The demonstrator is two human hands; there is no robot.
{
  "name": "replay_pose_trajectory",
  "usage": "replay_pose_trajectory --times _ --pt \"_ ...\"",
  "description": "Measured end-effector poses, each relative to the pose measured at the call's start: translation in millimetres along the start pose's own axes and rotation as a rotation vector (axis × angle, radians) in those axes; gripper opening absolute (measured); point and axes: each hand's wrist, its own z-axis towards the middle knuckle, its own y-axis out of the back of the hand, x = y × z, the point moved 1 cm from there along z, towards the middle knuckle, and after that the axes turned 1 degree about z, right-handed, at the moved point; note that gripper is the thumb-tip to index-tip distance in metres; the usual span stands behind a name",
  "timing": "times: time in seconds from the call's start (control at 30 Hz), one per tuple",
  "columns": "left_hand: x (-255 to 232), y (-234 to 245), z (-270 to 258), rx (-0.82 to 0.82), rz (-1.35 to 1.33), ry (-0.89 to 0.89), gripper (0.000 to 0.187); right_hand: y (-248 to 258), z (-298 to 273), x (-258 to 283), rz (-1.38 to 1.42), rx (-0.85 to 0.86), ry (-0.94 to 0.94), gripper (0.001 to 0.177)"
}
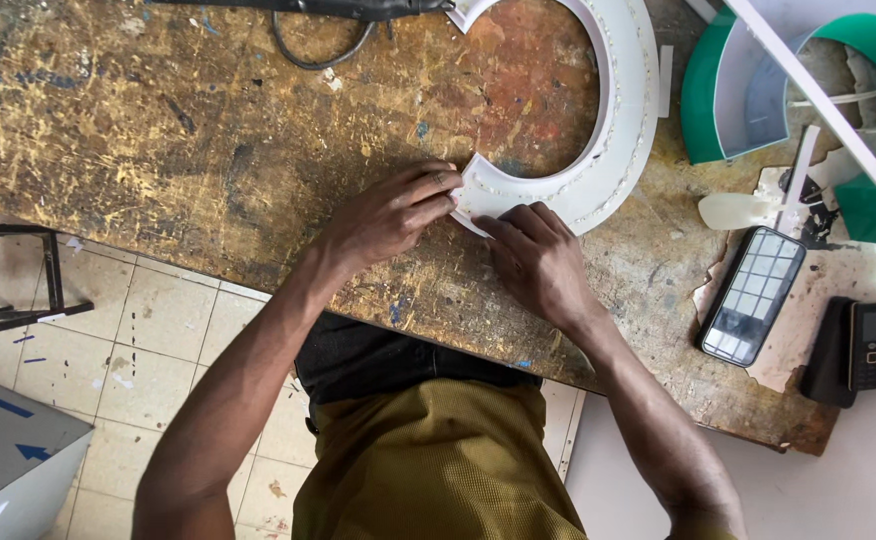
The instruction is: The person applies glue to a curved white plastic frame and attaches a flexible LED strip along its inner edge. They use a hot glue gun to secure the strip in place, pressing it down with their fingers to ensure adhesion.
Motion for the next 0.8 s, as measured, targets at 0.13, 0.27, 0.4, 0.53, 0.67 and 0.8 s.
replay_pose_trajectory --times 0.13,0.27,0.4,0.53,0.67,0.8 --pt "2.1 -1.6 2.2 -0.01 -0.036 -0.006 0.026 11.2 10.3 3.3 0.061 0.045 -0.004 0.022" --pt "13.0 -19.1 -5.7 0.048 -0.009 -0.026 0.027 13.5 14.0 1.0 0.111 0.091 -0.015 0.026" --pt "10.4 -5.7 -0.8 0.016 -0.027 -0.07 0.028 12.4 13.7 -0.1 0.142 0.093 -0.012 0.025" --pt "12.5 -7.7 -3.6 0.007 0.001 -0.09 0.028 7.2 8.8 -3.8 0.113 0.085 -0.016 0.025" --pt "17.6 -10.6 -8.1 0.015 0.023 -0.122 0.03 7.6 5.8 -5.8 0.105 0.104 0.024 0.034" --pt "17.8 -0.7 0.0 -0.001 -0.024 -0.099 0.027 14.1 9.6 0.8 0.104 0.108 0.02 0.036"
